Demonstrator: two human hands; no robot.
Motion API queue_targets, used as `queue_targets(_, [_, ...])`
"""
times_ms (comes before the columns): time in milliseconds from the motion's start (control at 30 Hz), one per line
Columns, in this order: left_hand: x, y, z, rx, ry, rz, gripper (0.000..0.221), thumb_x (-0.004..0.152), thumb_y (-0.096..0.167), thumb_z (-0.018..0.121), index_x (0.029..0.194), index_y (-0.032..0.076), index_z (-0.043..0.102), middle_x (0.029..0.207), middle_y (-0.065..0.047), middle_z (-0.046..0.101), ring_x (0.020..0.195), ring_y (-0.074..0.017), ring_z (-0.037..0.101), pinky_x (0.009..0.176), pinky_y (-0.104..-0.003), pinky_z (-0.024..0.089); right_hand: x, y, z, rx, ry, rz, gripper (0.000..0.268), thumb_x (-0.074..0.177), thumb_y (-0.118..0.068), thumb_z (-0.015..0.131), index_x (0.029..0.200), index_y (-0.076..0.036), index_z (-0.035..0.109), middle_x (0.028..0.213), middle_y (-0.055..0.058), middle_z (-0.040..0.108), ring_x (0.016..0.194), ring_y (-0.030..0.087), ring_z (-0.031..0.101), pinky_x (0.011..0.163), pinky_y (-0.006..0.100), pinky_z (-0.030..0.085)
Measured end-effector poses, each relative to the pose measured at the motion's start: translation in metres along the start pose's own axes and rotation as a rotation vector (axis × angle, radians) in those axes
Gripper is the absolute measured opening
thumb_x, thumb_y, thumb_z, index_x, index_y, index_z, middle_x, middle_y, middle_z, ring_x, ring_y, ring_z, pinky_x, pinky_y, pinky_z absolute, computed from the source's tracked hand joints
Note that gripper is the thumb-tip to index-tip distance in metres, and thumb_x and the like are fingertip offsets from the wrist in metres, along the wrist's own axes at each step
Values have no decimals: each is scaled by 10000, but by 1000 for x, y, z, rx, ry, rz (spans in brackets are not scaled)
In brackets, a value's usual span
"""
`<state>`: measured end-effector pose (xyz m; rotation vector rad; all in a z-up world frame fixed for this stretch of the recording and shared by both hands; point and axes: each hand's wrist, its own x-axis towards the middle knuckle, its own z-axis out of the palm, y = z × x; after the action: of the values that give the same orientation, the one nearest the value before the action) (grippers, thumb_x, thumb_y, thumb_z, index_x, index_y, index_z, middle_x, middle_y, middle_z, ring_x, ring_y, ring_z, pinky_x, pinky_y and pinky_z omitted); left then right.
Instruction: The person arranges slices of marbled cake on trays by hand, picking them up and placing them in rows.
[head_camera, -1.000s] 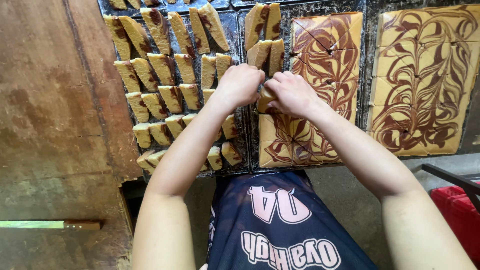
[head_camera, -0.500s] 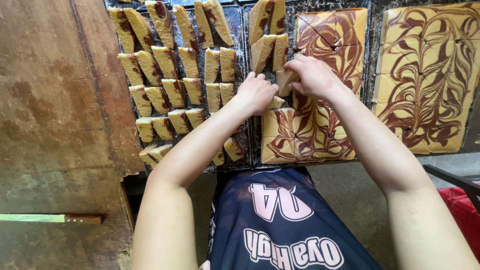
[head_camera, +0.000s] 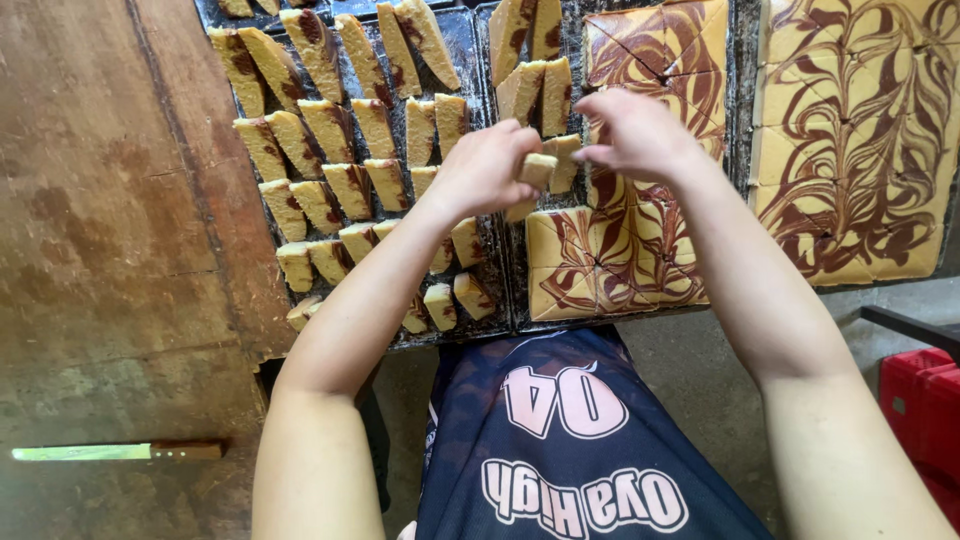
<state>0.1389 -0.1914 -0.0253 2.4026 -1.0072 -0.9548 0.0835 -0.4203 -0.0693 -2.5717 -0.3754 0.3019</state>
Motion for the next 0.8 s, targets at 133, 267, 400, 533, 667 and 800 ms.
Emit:
queue_targets(133, [12, -13, 17, 63, 184, 63, 420, 740, 313, 876, 1017, 95, 648, 983, -103, 668, 954, -312, 676, 826, -463, 532, -34, -28, -27, 130, -245, 300, 368, 915, -394, 744, 1112, -84, 730, 1075, 97, 745, 1005, 240, 727, 919, 397, 580])
queue_targets(267, [22, -21, 28, 223, 190, 73, 373, 788, 327, 839, 990, 84, 641, 927, -114, 708, 908, -325, 706, 789, -497, 527, -40, -59, 31, 58, -299, 141, 435, 936, -461, 698, 1097, -58, 705, 1066, 162, 705, 1021, 340, 672, 897, 462, 548])
queue_targets(400, [25, -22, 30, 291, 220, 55, 306, 835, 309, 802, 985, 94, 644, 920, -98, 723, 900, -300, 718, 786, -490, 521, -49, -69, 72, -131, -256, 116, 523, 893, -477, 739, 1074, 3, 638, 1093, 169, 655, 1071, 350, 616, 915, 447, 533])
queue_targets(533, [19, -16, 28, 271, 213, -5, 368, 836, 349, 810, 1032, 85, 647, 949, -107, 709, 940, -307, 697, 813, -492, 505, -35, -68, 61, -127, -405, 113, 579, 837, -483, 778, 1128, -13, 604, 1091, 140, 664, 1092, 345, 594, 975, 446, 506])
queue_targets(667, [-1, -17, 27, 202, 458, 51, 484, 765, 272, 807, 1190, 88, 664, 1047, -106, 688, 980, -299, 661, 800, -473, 500, -26, -69, 45, -129, -462, 44, 520, 810, -438, 810, 1125, -60, 644, 1109, 122, 660, 1097, 323, 591, 976, 436, 507])
queue_targets(800, [-26, -10, 30, 148, 548, 61, 256, 892, 242, 760, 1108, 121, 696, 1093, -62, 692, 1033, -229, 663, 924, -411, 527, -30, -56, 35, 22, -343, -62, 303, 915, -289, 734, 1155, -105, 717, 1123, 87, 680, 1082, 298, 614, 998, 431, 495])
